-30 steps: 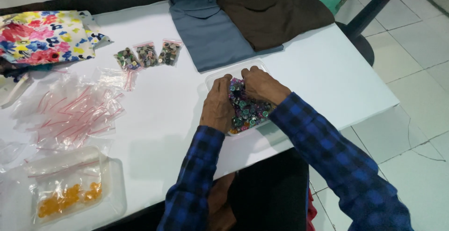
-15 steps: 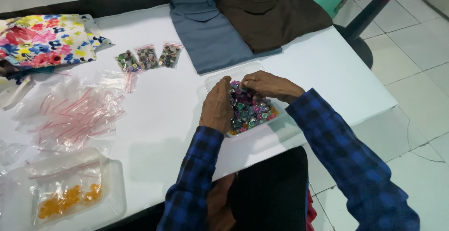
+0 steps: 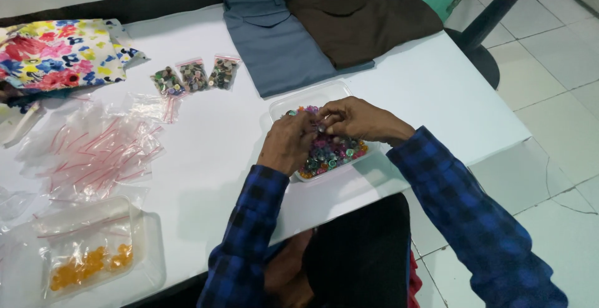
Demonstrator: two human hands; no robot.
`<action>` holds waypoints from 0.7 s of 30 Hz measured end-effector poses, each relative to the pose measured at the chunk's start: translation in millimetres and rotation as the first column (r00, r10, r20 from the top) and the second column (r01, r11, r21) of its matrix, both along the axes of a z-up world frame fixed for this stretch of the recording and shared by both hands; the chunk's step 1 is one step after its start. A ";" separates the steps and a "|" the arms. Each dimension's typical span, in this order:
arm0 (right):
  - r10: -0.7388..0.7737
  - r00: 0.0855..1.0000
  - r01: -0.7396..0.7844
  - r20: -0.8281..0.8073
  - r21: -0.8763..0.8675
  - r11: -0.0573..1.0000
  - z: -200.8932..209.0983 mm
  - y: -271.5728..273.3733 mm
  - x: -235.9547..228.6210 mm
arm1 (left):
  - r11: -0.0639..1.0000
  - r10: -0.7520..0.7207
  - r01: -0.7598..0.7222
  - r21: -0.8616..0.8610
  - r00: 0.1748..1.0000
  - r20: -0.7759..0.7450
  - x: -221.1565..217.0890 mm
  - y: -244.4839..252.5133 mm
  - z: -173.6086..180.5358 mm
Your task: Sort small plastic buttons from a container into individual plastic bags
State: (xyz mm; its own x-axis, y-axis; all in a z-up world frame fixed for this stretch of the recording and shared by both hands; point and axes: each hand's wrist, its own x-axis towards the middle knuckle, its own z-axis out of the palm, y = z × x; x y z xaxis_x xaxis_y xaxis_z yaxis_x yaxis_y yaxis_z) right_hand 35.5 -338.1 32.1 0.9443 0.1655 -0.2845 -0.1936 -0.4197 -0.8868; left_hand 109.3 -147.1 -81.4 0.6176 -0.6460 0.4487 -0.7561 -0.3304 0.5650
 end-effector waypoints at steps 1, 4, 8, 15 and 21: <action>-0.003 1.000 0.003 -0.001 0.002 1.000 -1.6 -2.4 -0.8 | 1.000 -0.003 0.003 0.002 1.000 -0.001 -3.1 -0.2 -1.3; 0.136 0.990 -0.108 0.042 -0.398 0.911 1.8 -4.8 0.4 | 0.976 0.058 -0.099 0.192 0.976 0.211 -6.6 -0.2 -2.5; 0.114 0.993 -0.070 0.035 -0.601 0.796 -1.1 -1.6 5.6 | 0.937 0.150 -0.269 0.222 0.886 0.438 -9.6 4.7 -0.1; 0.118 0.992 -0.059 0.034 -0.715 0.697 -8.2 -6.1 3.9 | 0.943 0.256 -0.319 0.097 0.880 0.401 -20.8 12.1 13.1; 0.131 0.991 -0.099 -0.008 -0.700 0.707 10.0 3.9 2.4 | 0.962 0.218 -0.264 0.074 0.899 0.380 -17.8 17.8 12.5</action>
State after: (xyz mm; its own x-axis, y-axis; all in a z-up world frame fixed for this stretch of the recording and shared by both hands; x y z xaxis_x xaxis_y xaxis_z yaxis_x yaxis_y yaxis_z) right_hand 37.9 -334.2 42.1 0.9442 0.0434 -0.3266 -0.0739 -0.9382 -0.3382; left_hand 91.5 -129.3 -68.9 0.5689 -0.5617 0.6007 -0.7900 -0.5764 0.2092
